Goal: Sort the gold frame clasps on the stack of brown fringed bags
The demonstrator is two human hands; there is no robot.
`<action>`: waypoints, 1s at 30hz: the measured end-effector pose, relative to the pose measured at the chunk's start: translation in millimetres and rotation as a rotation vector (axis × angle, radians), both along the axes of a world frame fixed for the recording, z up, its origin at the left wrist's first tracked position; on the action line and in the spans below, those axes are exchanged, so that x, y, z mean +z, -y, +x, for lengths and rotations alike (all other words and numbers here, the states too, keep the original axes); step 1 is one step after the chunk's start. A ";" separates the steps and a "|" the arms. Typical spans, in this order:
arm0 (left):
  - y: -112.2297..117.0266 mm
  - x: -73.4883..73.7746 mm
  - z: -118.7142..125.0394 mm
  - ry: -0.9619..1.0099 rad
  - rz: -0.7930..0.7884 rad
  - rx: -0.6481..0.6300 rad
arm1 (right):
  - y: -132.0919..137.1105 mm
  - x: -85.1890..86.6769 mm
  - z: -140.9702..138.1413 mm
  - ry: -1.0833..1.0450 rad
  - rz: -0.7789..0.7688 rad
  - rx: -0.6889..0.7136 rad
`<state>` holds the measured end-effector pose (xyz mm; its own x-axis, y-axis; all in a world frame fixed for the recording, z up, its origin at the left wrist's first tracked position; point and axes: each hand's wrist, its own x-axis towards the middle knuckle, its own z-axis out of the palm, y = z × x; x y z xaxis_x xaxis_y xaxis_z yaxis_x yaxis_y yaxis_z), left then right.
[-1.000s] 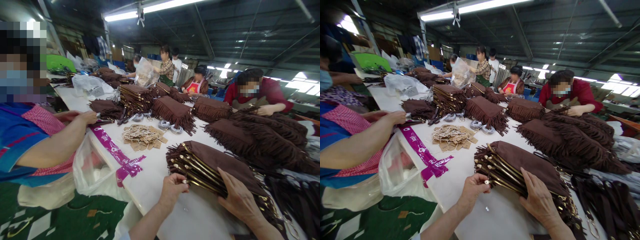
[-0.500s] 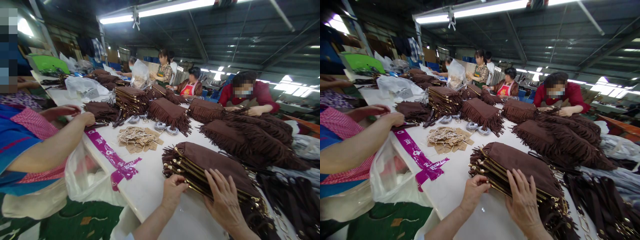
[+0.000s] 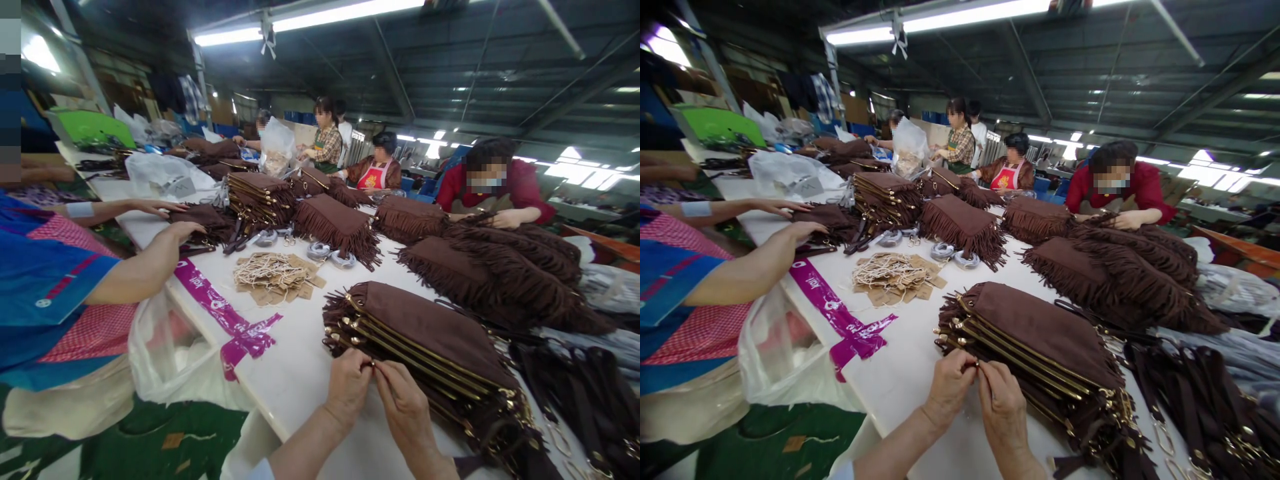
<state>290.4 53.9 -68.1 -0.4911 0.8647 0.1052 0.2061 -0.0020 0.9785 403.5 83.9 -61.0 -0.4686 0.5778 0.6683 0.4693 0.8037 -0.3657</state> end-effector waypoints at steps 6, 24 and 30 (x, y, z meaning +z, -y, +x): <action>0.1 -0.3 -2.1 -0.114 -0.050 -0.024 | -2.1 -6.2 0.2 0.027 0.073 0.021; 7.2 -6.5 -6.0 -0.220 -0.023 -0.077 | 0.7 -8.5 -10.5 -0.033 0.101 -0.004; 8.7 -4.8 -9.6 -0.266 -0.016 -0.135 | -2.0 -10.1 -9.9 -0.013 0.098 0.003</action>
<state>280.8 45.2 -72.9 -0.3283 0.9229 0.2010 0.4545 -0.0322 0.8902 393.6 85.9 -71.0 -0.4609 0.5076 0.7279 0.4625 0.8374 -0.2911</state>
